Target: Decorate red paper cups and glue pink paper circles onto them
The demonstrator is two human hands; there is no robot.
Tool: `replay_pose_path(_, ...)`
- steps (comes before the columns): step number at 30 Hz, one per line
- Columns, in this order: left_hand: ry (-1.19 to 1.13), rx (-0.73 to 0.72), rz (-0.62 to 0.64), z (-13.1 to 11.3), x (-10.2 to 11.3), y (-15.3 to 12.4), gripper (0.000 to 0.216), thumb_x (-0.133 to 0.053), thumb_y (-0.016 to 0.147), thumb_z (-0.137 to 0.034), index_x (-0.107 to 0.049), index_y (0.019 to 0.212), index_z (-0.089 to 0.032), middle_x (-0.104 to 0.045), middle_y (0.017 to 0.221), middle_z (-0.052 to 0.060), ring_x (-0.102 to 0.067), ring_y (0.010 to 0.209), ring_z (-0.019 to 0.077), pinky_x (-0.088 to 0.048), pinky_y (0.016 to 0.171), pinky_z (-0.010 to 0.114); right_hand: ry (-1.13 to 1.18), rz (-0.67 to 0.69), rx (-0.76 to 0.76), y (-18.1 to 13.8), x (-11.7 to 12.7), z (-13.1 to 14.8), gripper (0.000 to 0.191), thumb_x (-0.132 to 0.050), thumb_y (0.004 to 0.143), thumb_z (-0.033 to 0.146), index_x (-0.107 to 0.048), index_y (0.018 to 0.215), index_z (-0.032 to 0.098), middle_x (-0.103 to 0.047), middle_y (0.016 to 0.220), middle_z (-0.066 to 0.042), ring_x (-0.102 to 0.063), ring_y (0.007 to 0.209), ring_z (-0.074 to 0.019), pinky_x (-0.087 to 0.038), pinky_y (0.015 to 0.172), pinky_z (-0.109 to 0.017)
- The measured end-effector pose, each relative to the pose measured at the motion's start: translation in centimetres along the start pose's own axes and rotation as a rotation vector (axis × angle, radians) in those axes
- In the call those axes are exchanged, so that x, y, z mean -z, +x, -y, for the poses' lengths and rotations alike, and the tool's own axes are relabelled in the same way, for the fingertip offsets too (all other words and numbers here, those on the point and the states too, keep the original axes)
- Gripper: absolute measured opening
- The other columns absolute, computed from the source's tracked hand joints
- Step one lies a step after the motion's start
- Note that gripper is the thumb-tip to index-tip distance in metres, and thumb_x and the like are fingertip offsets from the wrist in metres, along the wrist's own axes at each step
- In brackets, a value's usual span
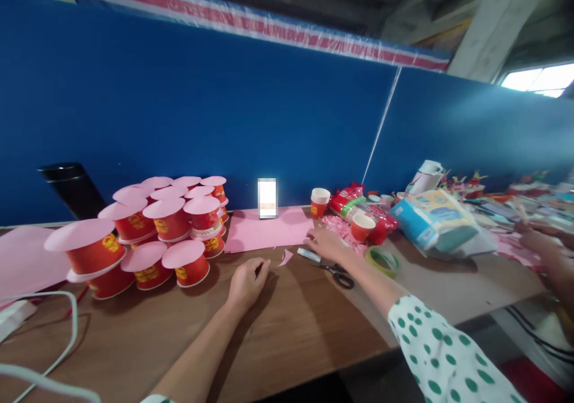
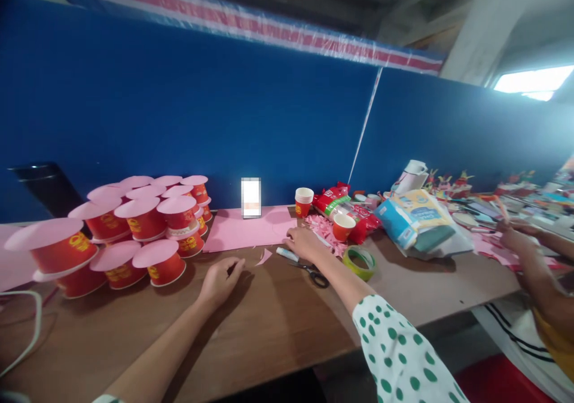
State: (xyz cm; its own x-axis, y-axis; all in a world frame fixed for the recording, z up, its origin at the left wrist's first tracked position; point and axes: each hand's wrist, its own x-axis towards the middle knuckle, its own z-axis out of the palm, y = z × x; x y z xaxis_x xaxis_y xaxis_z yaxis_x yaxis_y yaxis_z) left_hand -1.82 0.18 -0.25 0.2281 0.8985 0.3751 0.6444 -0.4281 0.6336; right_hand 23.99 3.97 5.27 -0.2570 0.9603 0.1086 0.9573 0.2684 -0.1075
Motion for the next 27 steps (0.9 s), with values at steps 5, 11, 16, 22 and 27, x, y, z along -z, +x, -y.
replay_pose_path(5, -0.065, -0.037, -0.006, -0.7, 0.2, -0.2, 0.033, -0.044, 0.089, -0.041, -0.065, 0.079, -0.017, -0.068, 0.078, 0.005, -0.059, 0.071, 0.0174, -0.043, 0.069, 0.029, 0.188, -0.09, -0.002, -3.0, -0.8, 1.5, 0.016, -0.065, 0.082, 0.03, -0.067, 0.085, 0.015, -0.071, 0.09, -0.011, -0.065, 0.089, -0.0241, -0.045, 0.078, -0.03)
replay_pose_path(11, -0.351, -0.014, -0.054, -2.0, 0.0, -0.3, 0.043, -0.053, 0.083, -0.042, -0.059, 0.116, -0.014, -0.067, 0.106, 0.011, -0.065, 0.09, 0.0211, -0.052, 0.077, 0.033, 0.712, -0.3, 0.074, -3.4, -4.0, 8.1, 0.022, -0.054, 0.088, 0.02, -0.057, 0.109, 0.017, -0.07, 0.101, -0.006, -0.067, 0.089, -0.0165, -0.052, 0.079, -0.027)
replay_pose_path(16, -0.489, 0.017, -0.017, -1.5, -0.2, -0.4, 0.038, -0.051, 0.086, -0.042, -0.061, 0.111, -0.016, -0.068, 0.111, 0.009, -0.063, 0.103, 0.0223, -0.048, 0.09, 0.034, 1.069, -0.352, 0.122, -2.8, -4.9, 11.2, 0.018, -0.058, 0.081, 0.017, -0.057, 0.099, 0.018, -0.07, 0.096, -0.006, -0.068, 0.085, -0.0167, -0.054, 0.077, -0.028)
replay_pose_path(22, -0.386, 0.138, -0.048, -0.6, -0.4, -0.2, 0.039, -0.047, 0.087, -0.046, -0.06, 0.107, -0.015, -0.07, 0.1, 0.008, -0.065, 0.09, 0.0211, -0.049, 0.081, 0.031, 0.299, -0.113, -0.083, -1.7, 0.1, 5.2, 0.026, -0.058, 0.087, 0.025, -0.061, 0.113, 0.022, -0.068, 0.11, -0.006, -0.065, 0.1, -0.0189, -0.048, 0.087, -0.027)
replay_pose_path(27, -0.3, 0.101, -0.042, -0.9, -0.3, -0.3, 0.036, -0.048, 0.087, -0.043, -0.06, 0.104, -0.015, -0.07, 0.094, 0.007, -0.064, 0.085, 0.0196, -0.048, 0.078, 0.029, 0.118, -0.119, -0.41, -0.8, 0.7, 0.0, 0.035, -0.052, 0.09, 0.023, -0.056, 0.121, 0.008, -0.067, 0.106, -0.025, -0.065, 0.1, -0.0341, -0.047, 0.083, -0.042)
